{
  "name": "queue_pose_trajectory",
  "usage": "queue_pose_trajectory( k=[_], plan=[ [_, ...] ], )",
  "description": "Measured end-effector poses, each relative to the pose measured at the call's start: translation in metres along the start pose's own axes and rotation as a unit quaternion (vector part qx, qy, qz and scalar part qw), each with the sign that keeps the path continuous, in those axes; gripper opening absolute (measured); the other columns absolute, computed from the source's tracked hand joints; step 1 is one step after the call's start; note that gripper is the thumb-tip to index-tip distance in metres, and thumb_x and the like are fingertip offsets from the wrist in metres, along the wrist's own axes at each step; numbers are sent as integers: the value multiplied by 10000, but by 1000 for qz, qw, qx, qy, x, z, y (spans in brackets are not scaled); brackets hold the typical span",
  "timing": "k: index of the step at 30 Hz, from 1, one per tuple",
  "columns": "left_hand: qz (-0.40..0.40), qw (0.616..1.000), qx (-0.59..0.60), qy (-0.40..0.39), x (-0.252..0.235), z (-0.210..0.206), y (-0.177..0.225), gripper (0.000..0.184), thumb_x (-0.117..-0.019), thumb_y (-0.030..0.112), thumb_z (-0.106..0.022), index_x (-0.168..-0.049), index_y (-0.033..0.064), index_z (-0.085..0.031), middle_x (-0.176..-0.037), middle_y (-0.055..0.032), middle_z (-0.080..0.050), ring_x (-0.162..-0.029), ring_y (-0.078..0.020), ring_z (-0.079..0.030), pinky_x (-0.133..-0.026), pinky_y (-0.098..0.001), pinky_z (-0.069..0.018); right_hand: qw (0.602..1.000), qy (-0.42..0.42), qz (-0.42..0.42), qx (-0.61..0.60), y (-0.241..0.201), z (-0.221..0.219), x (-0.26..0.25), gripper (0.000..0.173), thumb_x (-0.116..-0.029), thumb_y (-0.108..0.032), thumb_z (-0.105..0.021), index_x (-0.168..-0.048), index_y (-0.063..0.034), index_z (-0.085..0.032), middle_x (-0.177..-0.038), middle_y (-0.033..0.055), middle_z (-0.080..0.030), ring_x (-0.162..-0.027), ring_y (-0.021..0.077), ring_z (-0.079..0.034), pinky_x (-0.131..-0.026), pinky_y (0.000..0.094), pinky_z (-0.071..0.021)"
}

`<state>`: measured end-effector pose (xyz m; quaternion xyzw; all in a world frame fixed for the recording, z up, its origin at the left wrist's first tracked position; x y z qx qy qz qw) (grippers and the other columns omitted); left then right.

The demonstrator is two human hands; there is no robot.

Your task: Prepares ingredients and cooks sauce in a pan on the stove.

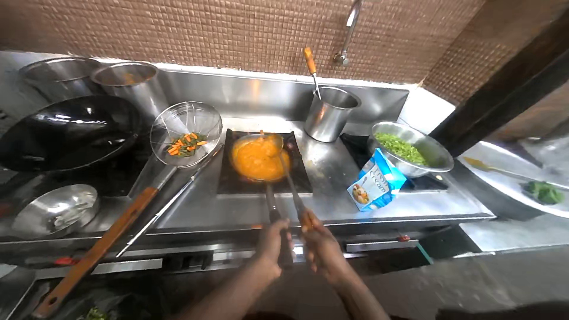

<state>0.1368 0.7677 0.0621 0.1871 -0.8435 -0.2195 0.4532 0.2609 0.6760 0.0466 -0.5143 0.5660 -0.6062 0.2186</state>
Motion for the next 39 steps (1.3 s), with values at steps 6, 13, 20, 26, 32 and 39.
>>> queue_pose_trajectory(
  k=[6, 13, 20, 26, 32, 39],
  plan=[
    [5, 997, 64, -30, -40, 6, 12, 205, -1072, 256, -496, -940, 99, -492, -594, -9, -455, -401, -111, -456, -360, -253, -450, 801, 33, 42, 596, 6, 21, 49, 756, -1011, -275, -558, -1663, -309, -178, -1267, 190, -668, -953, 379, -716, -822, 601, -578],
    [5, 1000, 8, 6, -13, 0, 3, 197, -1073, 233, -513, -954, 78, -531, -623, -19, -485, -428, -118, -484, -372, -257, -460, 694, 113, 18, 711, -11, 7, -6, 766, -992, -193, -507, -1650, -383, -166, -1255, 200, -632, -814, 371, -715, -714, 554, -590],
    [11, 999, 40, -6, -18, -7, 13, 208, -1072, 239, -489, -915, 103, -485, -592, -10, -461, -413, -116, -467, -371, -260, -455, 714, 85, 48, 693, -18, 1, 31, 724, -1005, -214, -523, -1644, -377, -224, -1236, 214, -659, -796, 404, -709, -685, 594, -578],
    [0, 1000, 17, -7, -29, 1, 7, 193, -1074, 225, -502, -945, 82, -515, -609, -19, -477, -422, -119, -482, -372, -261, -463, 721, 110, 8, 684, -8, -4, 13, 767, -995, -205, -527, -1659, -342, -167, -1261, 225, -642, -836, 404, -714, -725, 580, -585],
    [10, 999, 39, -12, -25, -13, 16, 194, -1068, 229, -485, -925, 98, -480, -580, -9, -452, -394, -110, -454, -357, -255, -447, 711, 94, 52, 695, -21, -3, 30, 746, -988, -190, -526, -1644, -376, -224, -1210, 221, -665, -776, 404, -707, -672, 588, -578],
    [-2, 999, 35, -18, -42, 0, 12, 188, -1070, 231, -506, -945, 90, -507, -599, -11, -459, -400, -111, -454, -355, -252, -448, 872, 67, 16, 485, -12, 7, 17, 763, -1007, -209, -577, -1661, -283, -192, -1245, 168, -680, -885, 322, -712, -789, 524, -589]
  ],
)
Point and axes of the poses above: each hand's wrist, its own x-axis away from the middle knuckle, its own z-axis out of the back of the hand, y = z × x, the point moved 2 cm from there along -x, towards the middle knuckle
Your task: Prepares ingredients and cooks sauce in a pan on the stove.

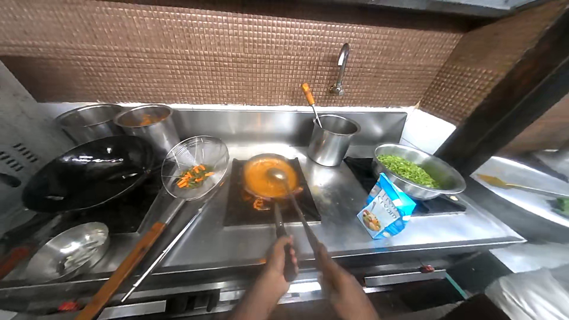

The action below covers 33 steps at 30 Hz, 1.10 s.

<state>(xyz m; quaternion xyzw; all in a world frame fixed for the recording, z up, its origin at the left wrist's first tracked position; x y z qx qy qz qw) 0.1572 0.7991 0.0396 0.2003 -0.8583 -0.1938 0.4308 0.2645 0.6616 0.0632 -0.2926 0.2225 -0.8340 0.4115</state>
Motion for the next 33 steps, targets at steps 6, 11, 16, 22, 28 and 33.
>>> queue_pose_trajectory(
  k=[6, 11, 16, 22, 28, 33],
  plan=[
    [30, 999, -12, 6, 29, 2, -8, 198, -1073, 243, -504, -953, 87, -506, -603, -13, -462, -399, -107, -460, -352, -251, -454, 999, 23, 13, -47, 9, 20, -41, 750, -1005, -223, -571, -1656, -297, -205, -1290, 120, -676, -981, 283, -708, -868, 525, -571],
    [34, 999, -28, -1, 30, 7, -6, 208, -1071, 257, -514, -945, 91, -513, -605, -9, -460, -406, -107, -459, -362, -250, -454, 988, 1, 43, 149, -14, 0, -54, 706, -1026, -270, -508, -1652, -352, -193, -1271, 174, -653, -1051, 370, -687, -905, 575, -550],
    [29, 999, -32, -34, 17, 21, 19, 241, -1077, 286, -490, -926, 99, -503, -580, -3, -449, -398, -108, -450, -366, -252, -447, 928, 111, 107, 338, 18, 5, -4, 788, -956, -147, -593, -1622, -417, -269, -1158, 199, -660, -696, 364, -694, -604, 540, -580],
    [33, 999, -39, -4, 43, 16, -1, 229, -1071, 255, -506, -920, 84, -524, -587, -6, -459, -404, -101, -460, -366, -244, -453, 900, 138, 96, 403, 44, 24, -63, 824, -979, -21, -528, -1627, -436, -235, -1317, 216, -610, -849, 417, -704, -661, 551, -584],
    [18, 999, -41, -1, 15, 21, 1, 214, -1071, 276, -521, -966, 90, -533, -615, -4, -470, -414, -101, -466, -366, -246, -453, 999, 18, 18, 33, 43, 6, -8, 775, -1005, -234, -585, -1662, -281, -177, -1327, 147, -653, -925, 307, -714, -813, 518, -592],
    [33, 998, -45, 5, 37, 9, -2, 189, -1072, 233, -504, -961, 80, -518, -609, -9, -472, -416, -103, -471, -369, -244, -456, 930, -23, 7, -367, 25, 20, 2, 772, -954, -132, -591, -1640, -252, -257, -1066, 87, -633, -481, 149, -505, -387, 323, -462]
  ],
)
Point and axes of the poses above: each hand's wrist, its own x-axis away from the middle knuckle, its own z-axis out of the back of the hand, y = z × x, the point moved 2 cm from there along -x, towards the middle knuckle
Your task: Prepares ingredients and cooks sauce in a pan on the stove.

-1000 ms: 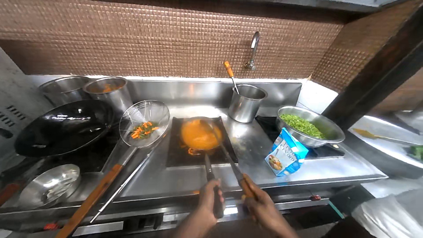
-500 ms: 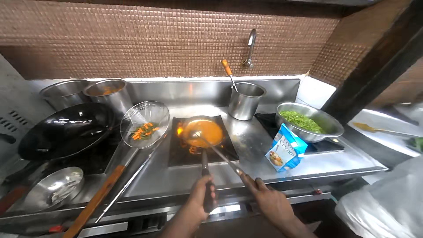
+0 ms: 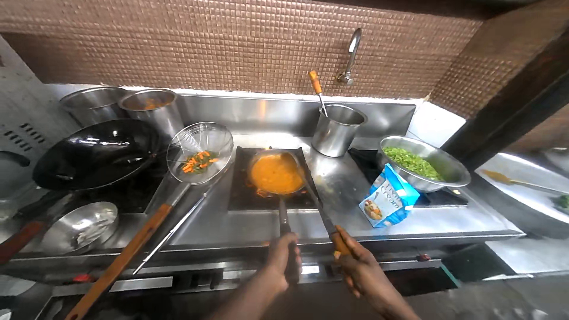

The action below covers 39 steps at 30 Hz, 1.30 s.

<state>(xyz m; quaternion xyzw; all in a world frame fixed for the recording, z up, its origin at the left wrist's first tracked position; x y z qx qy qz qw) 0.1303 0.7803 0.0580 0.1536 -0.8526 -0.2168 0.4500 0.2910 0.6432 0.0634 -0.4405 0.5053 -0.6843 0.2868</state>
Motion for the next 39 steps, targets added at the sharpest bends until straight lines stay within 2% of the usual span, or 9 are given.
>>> queue_pose_trajectory(
  k=[7, 11, 14, 17, 20, 23, 27, 34, 39],
  plan=[
    [4, 1000, -14, -8, 0, 4, 5, 206, -1069, 253, -520, -948, 86, -522, -610, -12, -468, -414, -108, -469, -368, -250, -461, 891, -16, 30, 453, -4, -31, -48, 711, -1035, -266, -513, -1658, -325, -176, -1350, 145, -634, -1070, 336, -691, -925, 567, -553],
    [-5, 1000, -8, -17, -12, 19, 15, 213, -1066, 274, -522, -943, 99, -512, -602, -5, -454, -411, -109, -454, -380, -254, -457, 739, 71, 89, 664, -5, -18, -18, 801, -962, -130, -564, -1622, -447, -238, -1224, 211, -637, -759, 392, -701, -637, 564, -580],
    [2, 1000, -11, -14, 8, 11, 3, 212, -1069, 254, -503, -933, 92, -517, -600, -8, -462, -409, -107, -461, -371, -251, -459, 684, 112, 118, 711, -6, 15, -33, 841, -948, -30, -565, -1609, -459, -273, -1261, 228, -623, -817, 422, -696, -637, 562, -577],
    [-8, 1000, -9, 0, 9, 9, -4, 192, -1068, 243, -519, -977, 75, -533, -608, -11, -466, -411, -105, -465, -362, -251, -458, 732, 86, 49, 674, -6, 24, -45, 727, -1015, -148, -490, -1622, -452, -232, -1291, 212, -617, -880, 415, -706, -713, 592, -577],
    [-17, 1000, 12, -2, -2, 10, 0, 202, -1066, 249, -529, -965, 75, -542, -608, -10, -473, -406, -100, -463, -359, -244, -454, 881, 26, 7, 473, 5, 20, -22, 729, -1028, -288, -546, -1657, -335, -180, -1277, 173, -660, -935, 351, -708, -819, 569, -576],
    [-4, 1000, 9, -4, 6, 4, -2, 194, -1071, 245, -514, -968, 81, -526, -609, -9, -467, -414, -104, -468, -364, -245, -456, 993, -34, -7, 109, -4, 12, 18, 779, -982, -182, -571, -1651, -271, -184, -1017, 103, -632, -507, 186, -559, -427, 367, -519],
    [3, 1000, 18, 1, 8, 2, -4, 203, -1071, 252, -512, -947, 91, -516, -600, -3, -461, -402, -96, -461, -357, -242, -456, 977, -92, -8, -193, 1, 11, 26, 729, -950, -136, -529, -1620, -219, -253, -854, 45, -569, -426, 92, -460, -338, 247, -426],
    [14, 1000, 22, 1, 7, 4, -6, 188, -1060, 249, -520, -952, 96, -506, -596, -7, -454, -399, -104, -454, -350, -245, -440, 942, 82, 149, 291, 130, -19, -12, 823, -927, -156, -605, -1656, -189, -227, -1234, 141, -701, -869, 278, -720, -770, 543, -595],
    [11, 1000, 23, -1, 7, 6, -3, 188, -1059, 251, -513, -948, 99, -500, -592, -12, -451, -396, -110, -453, -347, -256, -448, 885, 166, 181, 397, 146, -25, -11, 742, -921, -127, -574, -1623, -196, -343, -1147, 149, -707, -739, 301, -716, -626, 538, -597]
  ],
)
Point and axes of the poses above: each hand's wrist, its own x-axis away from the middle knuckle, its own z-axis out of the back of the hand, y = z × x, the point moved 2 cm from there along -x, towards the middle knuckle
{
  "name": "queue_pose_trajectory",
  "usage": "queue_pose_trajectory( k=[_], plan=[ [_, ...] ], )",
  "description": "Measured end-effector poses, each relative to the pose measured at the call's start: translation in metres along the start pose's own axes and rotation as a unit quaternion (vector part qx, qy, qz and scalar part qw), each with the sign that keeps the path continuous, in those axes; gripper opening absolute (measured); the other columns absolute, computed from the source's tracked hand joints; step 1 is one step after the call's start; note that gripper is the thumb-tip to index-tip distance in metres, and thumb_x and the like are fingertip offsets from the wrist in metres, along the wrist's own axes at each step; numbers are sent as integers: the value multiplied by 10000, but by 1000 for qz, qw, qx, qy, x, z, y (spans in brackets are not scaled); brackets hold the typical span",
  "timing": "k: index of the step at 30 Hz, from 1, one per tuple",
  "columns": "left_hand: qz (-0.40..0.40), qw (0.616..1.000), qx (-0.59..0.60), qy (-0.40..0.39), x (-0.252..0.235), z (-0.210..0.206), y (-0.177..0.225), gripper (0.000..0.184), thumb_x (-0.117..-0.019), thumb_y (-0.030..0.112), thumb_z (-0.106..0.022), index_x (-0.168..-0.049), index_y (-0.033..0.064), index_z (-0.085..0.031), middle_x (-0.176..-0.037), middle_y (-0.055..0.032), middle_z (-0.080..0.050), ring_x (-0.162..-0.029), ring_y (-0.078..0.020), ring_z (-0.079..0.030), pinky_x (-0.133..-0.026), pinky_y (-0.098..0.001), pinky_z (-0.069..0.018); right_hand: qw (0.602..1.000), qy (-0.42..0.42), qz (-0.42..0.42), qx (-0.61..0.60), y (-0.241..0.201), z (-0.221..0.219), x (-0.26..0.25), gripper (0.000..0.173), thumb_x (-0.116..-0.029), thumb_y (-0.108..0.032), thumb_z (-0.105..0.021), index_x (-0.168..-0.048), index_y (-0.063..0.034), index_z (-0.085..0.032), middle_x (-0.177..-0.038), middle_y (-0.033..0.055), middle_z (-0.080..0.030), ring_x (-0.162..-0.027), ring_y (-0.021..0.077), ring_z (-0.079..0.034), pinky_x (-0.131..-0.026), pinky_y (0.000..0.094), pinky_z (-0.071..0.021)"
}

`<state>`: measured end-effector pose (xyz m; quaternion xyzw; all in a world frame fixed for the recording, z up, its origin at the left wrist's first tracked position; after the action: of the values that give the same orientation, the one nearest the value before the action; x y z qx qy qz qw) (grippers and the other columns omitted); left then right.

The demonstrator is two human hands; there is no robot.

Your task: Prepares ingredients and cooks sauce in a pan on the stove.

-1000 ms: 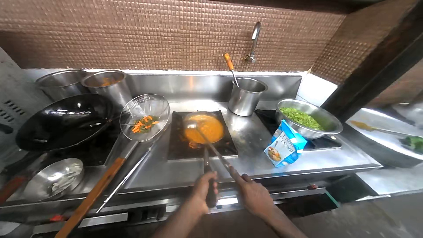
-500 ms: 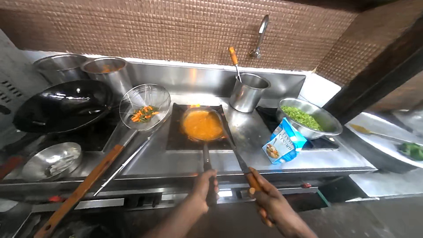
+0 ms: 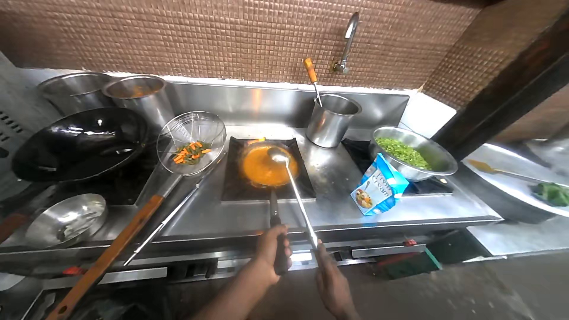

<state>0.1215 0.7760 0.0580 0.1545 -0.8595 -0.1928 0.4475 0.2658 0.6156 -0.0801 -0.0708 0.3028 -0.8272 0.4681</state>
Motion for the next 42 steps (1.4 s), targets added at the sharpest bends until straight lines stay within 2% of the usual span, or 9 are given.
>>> queue_pose_trajectory(
  k=[10, 13, 16, 18, 28, 32, 36, 39, 42],
  plan=[
    [-17, 1000, -4, -3, -2, 1, -3, 220, -1071, 264, -504, -930, 94, -509, -582, -6, -452, -397, -106, -462, -356, -255, -459, 981, -18, -17, -191, -1, 6, 1, 733, -909, -140, -595, -1607, -134, -369, -1206, 89, -724, -829, 191, -711, -736, 447, -606],
    [-25, 1000, -2, -3, -13, 2, 3, 215, -1071, 261, -501, -939, 91, -514, -591, -7, -459, -400, -107, -465, -358, -252, -461, 866, -47, -130, -480, -19, 16, 8, 739, -901, -100, -615, -1585, -109, -336, -896, 95, -657, -501, 155, -554, -425, 334, -502],
    [-24, 1000, 2, 2, 4, -7, -5, 210, -1074, 242, -481, -933, 88, -504, -587, -11, -468, -397, -105, -467, -352, -250, -455, 719, -60, -177, -669, -30, 31, 18, 400, -966, -153, -531, -1344, -125, -403, -755, 68, -624, -412, 104, -508, -358, 254, -452],
    [-19, 1000, -13, -11, 13, -14, -11, 197, -1080, 228, -467, -947, 85, -497, -593, -19, -480, -409, -114, -483, -370, -260, -476, 670, -65, -179, -718, -21, 40, 18, 326, -1027, -232, -501, -1324, -121, -426, -721, 52, -616, -412, 83, -509, -363, 225, -454],
    [-54, 998, -2, 11, -25, -11, -6, 204, -1081, 253, -482, -975, 82, -513, -604, -13, -470, -404, -109, -466, -356, -254, -455, 631, -40, -245, -735, 26, 24, -6, 326, -1093, -314, -307, -1273, -100, -474, -676, 45, -602, -364, 66, -475, -327, 209, -433],
    [-23, 1000, -17, -1, -11, -13, -8, 201, -1077, 247, -481, -951, 92, -501, -603, -17, -470, -414, -117, -481, -366, -267, -472, 676, -83, -282, -676, 19, 31, -25, 437, -1115, -369, -196, -1283, -70, -467, -723, 119, -665, -385, 142, -532, -336, 260, -455],
    [-26, 1000, 13, -7, -9, -9, -10, 257, -1088, 290, -476, -951, 78, -528, -610, -16, -489, -411, -111, -487, -366, -260, -477, 822, -116, -293, -474, 19, 46, -40, 480, -1122, -404, -298, -1391, -62, -500, -994, 170, -733, -694, 283, -713, -533, 408, -586],
    [-34, 999, 22, -20, -5, -9, -9, 337, -1101, 364, -455, -975, 69, -557, -671, -46, -558, -448, -134, -534, -379, -269, -487, 919, 130, -247, -278, 42, 94, -55, 527, -998, -308, -657, -1384, 8, -486, -1120, 195, -655, -850, 289, -694, -694, 474, -604],
    [-41, 999, 14, -29, 1, -8, -9, 349, -1105, 371, -445, -1038, 54, -574, -749, -79, -614, -499, -157, -578, -402, -273, -499, 890, 331, -203, -237, 82, 151, -96, 923, -839, -257, -850, -1497, 69, -291, -1411, 311, -469, -1186, 404, -564, -969, 548, -507]
  ],
)
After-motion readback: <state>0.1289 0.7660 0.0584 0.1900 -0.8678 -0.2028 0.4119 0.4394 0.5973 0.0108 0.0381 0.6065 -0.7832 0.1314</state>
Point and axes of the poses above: each hand's wrist, its own x-axis away from the middle knuckle, its own z-axis out of the back of the hand, y = z × x, the point moved 2 cm from there along -x, towards the middle knuckle
